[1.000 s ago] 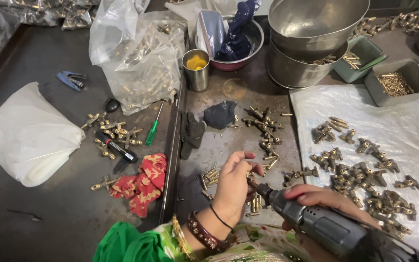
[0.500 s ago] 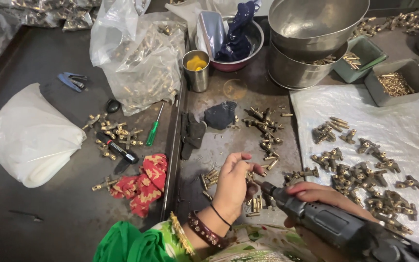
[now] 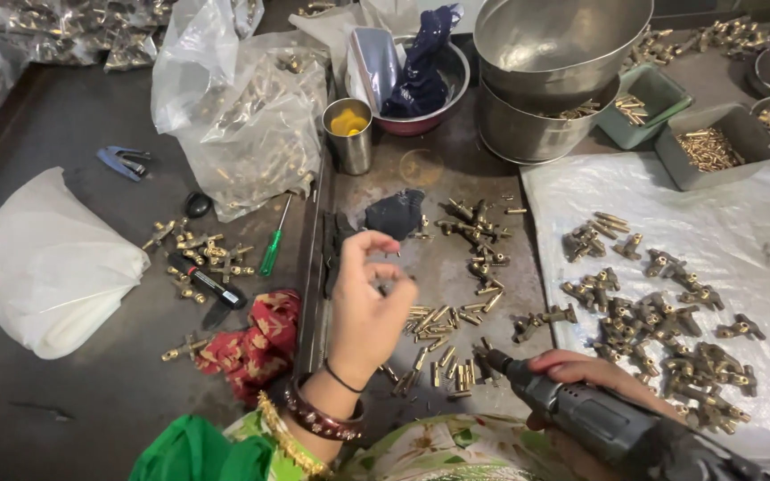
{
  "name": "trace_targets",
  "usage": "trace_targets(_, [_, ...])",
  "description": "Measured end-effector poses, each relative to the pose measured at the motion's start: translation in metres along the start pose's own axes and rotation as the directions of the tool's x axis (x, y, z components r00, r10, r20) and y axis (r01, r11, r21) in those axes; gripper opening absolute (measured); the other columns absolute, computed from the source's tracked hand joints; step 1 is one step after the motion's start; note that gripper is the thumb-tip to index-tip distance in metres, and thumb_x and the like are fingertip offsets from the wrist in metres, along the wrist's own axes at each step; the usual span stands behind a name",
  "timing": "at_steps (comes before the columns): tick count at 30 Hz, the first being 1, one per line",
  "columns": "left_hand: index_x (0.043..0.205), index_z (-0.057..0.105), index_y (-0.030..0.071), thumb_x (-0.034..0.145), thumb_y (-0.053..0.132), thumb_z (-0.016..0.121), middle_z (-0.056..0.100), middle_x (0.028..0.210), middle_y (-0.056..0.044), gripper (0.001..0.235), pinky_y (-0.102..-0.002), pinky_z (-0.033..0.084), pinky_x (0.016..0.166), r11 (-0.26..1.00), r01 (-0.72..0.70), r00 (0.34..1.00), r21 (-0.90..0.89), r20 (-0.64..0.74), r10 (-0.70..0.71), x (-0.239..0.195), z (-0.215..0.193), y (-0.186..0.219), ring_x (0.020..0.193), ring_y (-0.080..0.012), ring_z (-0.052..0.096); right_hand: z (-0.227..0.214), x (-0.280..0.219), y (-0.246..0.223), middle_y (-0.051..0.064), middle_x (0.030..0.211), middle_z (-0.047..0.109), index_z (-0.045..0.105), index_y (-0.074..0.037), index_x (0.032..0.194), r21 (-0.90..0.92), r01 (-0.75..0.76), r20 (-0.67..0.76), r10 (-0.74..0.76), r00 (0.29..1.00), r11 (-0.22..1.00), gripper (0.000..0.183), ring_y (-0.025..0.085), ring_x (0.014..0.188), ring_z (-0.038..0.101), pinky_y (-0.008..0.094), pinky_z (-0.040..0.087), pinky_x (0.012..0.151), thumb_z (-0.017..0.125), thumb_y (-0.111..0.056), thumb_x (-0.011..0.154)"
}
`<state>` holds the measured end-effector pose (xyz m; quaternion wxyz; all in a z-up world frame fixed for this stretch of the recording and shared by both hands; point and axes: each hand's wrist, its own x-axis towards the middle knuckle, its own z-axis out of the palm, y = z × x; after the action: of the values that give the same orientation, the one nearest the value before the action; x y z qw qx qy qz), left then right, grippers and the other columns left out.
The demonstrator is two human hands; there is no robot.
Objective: The person holds small brass fittings one at a time and grinds their edges using a handheld rotary tool, then places the finished pieces on the work surface. They repeatedly pick new fittings from a pile, work on them, and set them aside in a group.
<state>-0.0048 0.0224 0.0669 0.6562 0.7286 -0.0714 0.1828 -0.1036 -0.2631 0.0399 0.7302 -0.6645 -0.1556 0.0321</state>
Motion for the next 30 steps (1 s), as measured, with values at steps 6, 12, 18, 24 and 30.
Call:
trace_targets(6, [0.11,0.068,0.007,0.092,0.042,0.067,0.073,0.1,-0.023,0.039,-0.052,0.056,0.084,0.556,-0.073,0.817,0.828,0.369,-0.442,-0.003,-0.007,-0.11,0.094,-0.0424,0.07,0.009,0.007,-0.003,0.016,0.123,0.07,0.067,-0.006,0.115,-0.406,0.134,0.108,-0.098,0.989,0.904,0.054,0.025,0.114,0.074,0.038,0.057,0.099,0.089,-0.003,0.066])
trace_targets(12, [0.112,0.068,0.007,0.087,0.024,0.07,0.07,0.113,-0.013,0.031,-0.043,0.054,0.095,0.963,-0.16,0.791,0.216,0.611,-0.005,0.02,0.059,-0.049,0.106,-0.0333,0.068,0.015,0.001,0.004,0.017,0.122,0.071,0.069,-0.005,0.113,-0.325,0.072,0.017,-0.07,0.997,0.943,0.047,0.027,0.116,0.074,0.039,0.058,0.099,0.084,0.0,0.069])
trace_targets(18, [0.104,0.07,0.009,0.086,0.012,0.063,0.07,0.114,-0.007,0.02,-0.043,0.051,0.098,0.66,-0.573,0.716,0.487,0.689,0.113,0.038,0.101,-0.122,0.118,-0.0297,0.061,0.007,0.0,0.011,0.021,0.121,0.07,0.069,0.0,0.114,-0.215,-0.002,0.065,0.016,0.998,0.977,0.043,0.033,0.123,0.072,0.044,0.054,0.104,0.082,0.005,0.073])
trace_targets(24, [0.096,0.07,0.011,0.088,0.014,0.059,0.068,0.1,-0.009,0.014,-0.047,0.05,0.093,0.391,-0.772,0.572,0.501,0.816,0.085,0.017,0.109,-0.166,0.109,-0.0307,0.061,0.0,-0.003,0.015,0.02,0.122,0.07,0.068,-0.001,0.115,-0.293,0.104,0.046,-0.094,0.994,0.95,0.048,0.031,0.119,0.073,0.042,0.053,0.103,0.084,0.002,0.07])
trace_targets(30, [0.096,0.072,0.009,0.083,0.008,0.063,0.069,0.096,-0.011,0.015,-0.044,0.057,0.078,0.865,-0.288,0.842,0.411,0.539,0.024,0.02,0.072,-0.137,0.092,-0.0264,0.066,-0.008,0.006,0.019,0.02,0.125,0.072,0.065,-0.001,0.12,-0.297,0.191,0.081,-0.174,0.981,0.936,0.052,0.033,0.121,0.071,0.044,0.053,0.105,0.083,0.002,0.072])
